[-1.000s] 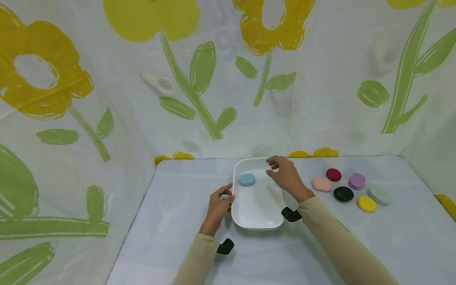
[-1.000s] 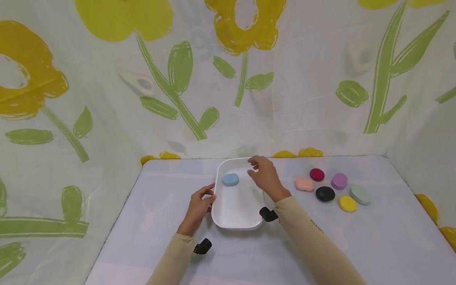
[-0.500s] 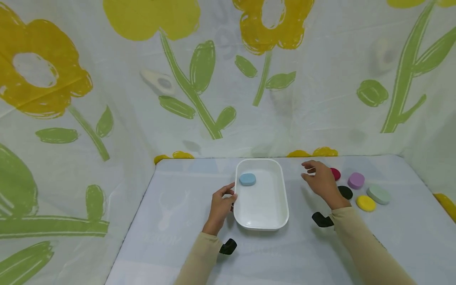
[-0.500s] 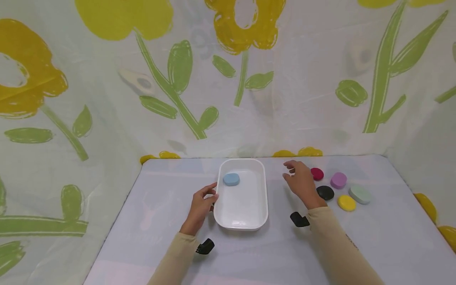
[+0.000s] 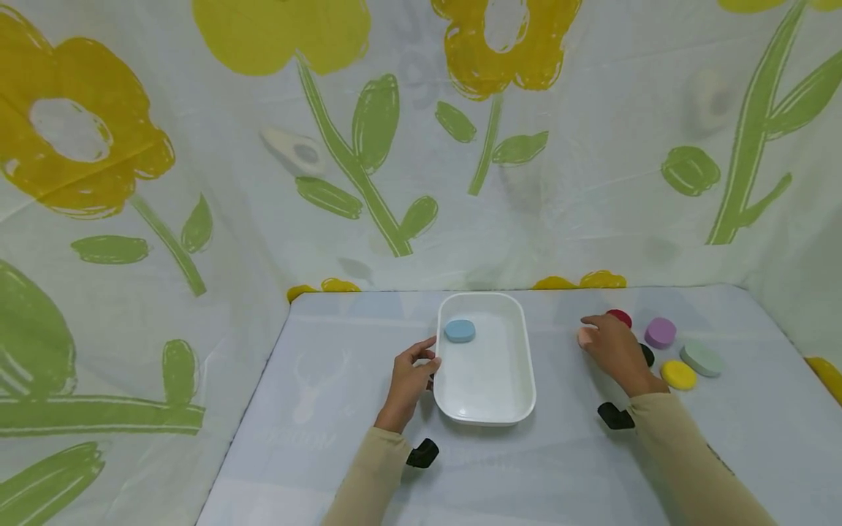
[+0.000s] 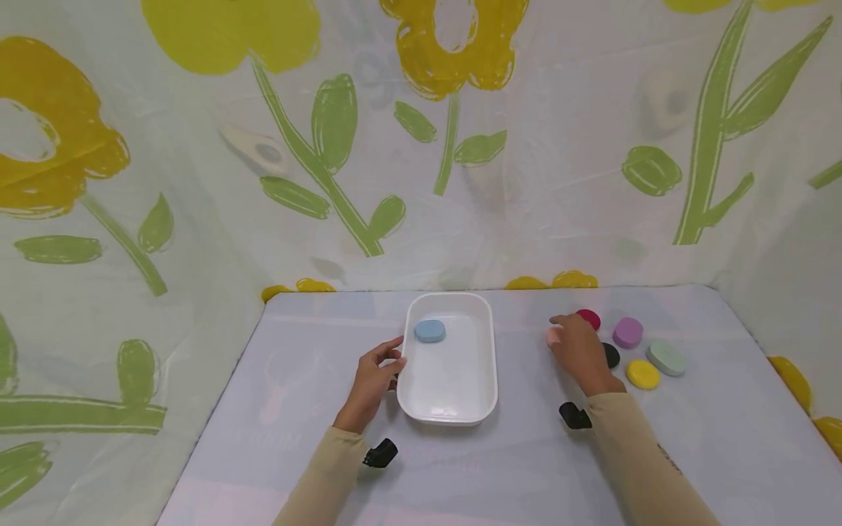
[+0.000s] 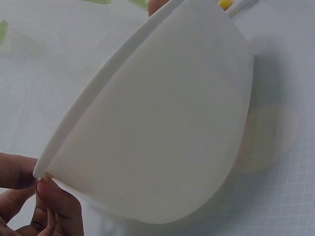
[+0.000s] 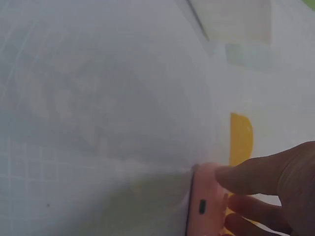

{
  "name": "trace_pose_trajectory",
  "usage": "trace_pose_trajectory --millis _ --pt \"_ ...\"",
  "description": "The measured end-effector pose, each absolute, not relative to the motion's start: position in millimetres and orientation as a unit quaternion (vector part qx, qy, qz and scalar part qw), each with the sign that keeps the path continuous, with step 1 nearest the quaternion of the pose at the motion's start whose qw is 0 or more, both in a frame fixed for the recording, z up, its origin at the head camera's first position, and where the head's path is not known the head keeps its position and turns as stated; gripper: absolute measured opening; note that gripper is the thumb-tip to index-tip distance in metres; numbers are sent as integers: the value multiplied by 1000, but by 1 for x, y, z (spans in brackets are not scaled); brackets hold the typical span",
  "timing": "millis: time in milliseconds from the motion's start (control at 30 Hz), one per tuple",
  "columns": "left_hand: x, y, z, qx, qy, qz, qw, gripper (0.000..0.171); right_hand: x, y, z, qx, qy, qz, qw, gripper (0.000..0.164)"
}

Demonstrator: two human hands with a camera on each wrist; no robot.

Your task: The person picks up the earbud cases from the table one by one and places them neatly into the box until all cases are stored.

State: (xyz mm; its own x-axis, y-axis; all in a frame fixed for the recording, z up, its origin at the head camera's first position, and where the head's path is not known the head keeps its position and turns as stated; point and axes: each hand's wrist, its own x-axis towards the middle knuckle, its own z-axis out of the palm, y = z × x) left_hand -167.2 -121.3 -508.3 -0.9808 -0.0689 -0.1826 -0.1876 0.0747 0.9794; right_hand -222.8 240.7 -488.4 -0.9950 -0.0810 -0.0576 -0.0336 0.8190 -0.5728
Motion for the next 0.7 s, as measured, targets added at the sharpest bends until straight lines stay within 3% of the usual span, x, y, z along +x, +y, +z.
trace_pose_trajectory --millis 333,700 --pt "-167 -122 -507 -83 725 682 52 44 -225 248 -501 -97 963 -249 -44 28" --pt "-167 -121 -508 -87 727 679 52 43 -225 243 -502 -58 964 -260 11 42"
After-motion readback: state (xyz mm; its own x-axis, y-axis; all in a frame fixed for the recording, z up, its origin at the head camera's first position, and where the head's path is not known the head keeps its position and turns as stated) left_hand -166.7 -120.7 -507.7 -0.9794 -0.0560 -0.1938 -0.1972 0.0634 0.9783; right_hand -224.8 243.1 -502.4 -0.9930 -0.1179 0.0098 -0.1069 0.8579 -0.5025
